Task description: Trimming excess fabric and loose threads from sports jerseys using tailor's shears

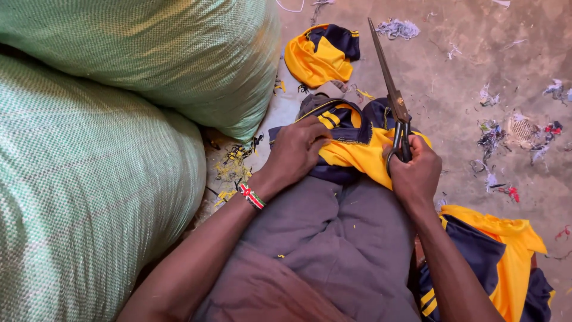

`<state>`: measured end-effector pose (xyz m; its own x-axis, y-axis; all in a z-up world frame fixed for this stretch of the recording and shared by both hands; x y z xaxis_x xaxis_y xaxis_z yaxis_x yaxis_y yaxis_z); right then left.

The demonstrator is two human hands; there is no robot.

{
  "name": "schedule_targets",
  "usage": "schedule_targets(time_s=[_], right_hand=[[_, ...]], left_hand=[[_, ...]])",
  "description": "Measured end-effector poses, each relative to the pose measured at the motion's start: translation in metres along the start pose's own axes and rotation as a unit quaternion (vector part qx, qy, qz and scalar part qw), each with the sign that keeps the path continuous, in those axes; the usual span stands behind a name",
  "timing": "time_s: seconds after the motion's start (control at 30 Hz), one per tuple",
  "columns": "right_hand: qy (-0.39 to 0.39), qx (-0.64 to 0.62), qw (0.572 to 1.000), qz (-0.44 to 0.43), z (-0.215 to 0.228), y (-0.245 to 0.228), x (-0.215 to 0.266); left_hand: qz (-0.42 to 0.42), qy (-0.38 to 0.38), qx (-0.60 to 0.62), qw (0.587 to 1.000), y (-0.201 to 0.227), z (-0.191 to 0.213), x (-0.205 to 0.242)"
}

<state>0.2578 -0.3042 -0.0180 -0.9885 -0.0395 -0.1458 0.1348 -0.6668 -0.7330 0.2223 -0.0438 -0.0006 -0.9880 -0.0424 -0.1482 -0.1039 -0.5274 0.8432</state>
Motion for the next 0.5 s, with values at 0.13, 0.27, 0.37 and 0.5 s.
schedule_targets(time_s=[0.13,0.27,0.37,0.5], right_hand=[[-0.002,0.008,1.0,-0.007,-0.001,0.002,-0.004],[0.0,0.029,1.0,-0.004,0.0,0.006,-0.005],[0.001,0.039,0.999,-0.003,0.003,0.004,-0.004],[0.005,0.043,0.999,0.007,0.009,-0.003,0.001]], left_hand=[[0.12,0.02,0.128,0.984,-0.026,0.005,-0.001],[0.148,0.003,0.255,0.956,-0.051,-0.011,-0.006],[0.148,0.021,0.366,0.919,-0.052,-0.008,-0.006],[0.182,0.064,0.497,0.846,-0.053,0.011,0.002]])
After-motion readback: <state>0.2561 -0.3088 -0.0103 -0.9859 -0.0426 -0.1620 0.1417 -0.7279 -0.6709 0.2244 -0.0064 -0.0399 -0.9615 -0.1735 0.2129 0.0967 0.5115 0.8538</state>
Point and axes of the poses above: each hand's wrist, its own x-axis away from the middle knuckle, its own z-axis out of the back of the hand, y = z × x, the point moved 9 cm from there along -x, towards the middle knuckle, and after that the axes turned 8 degrees about z, right-handed, at the moved point
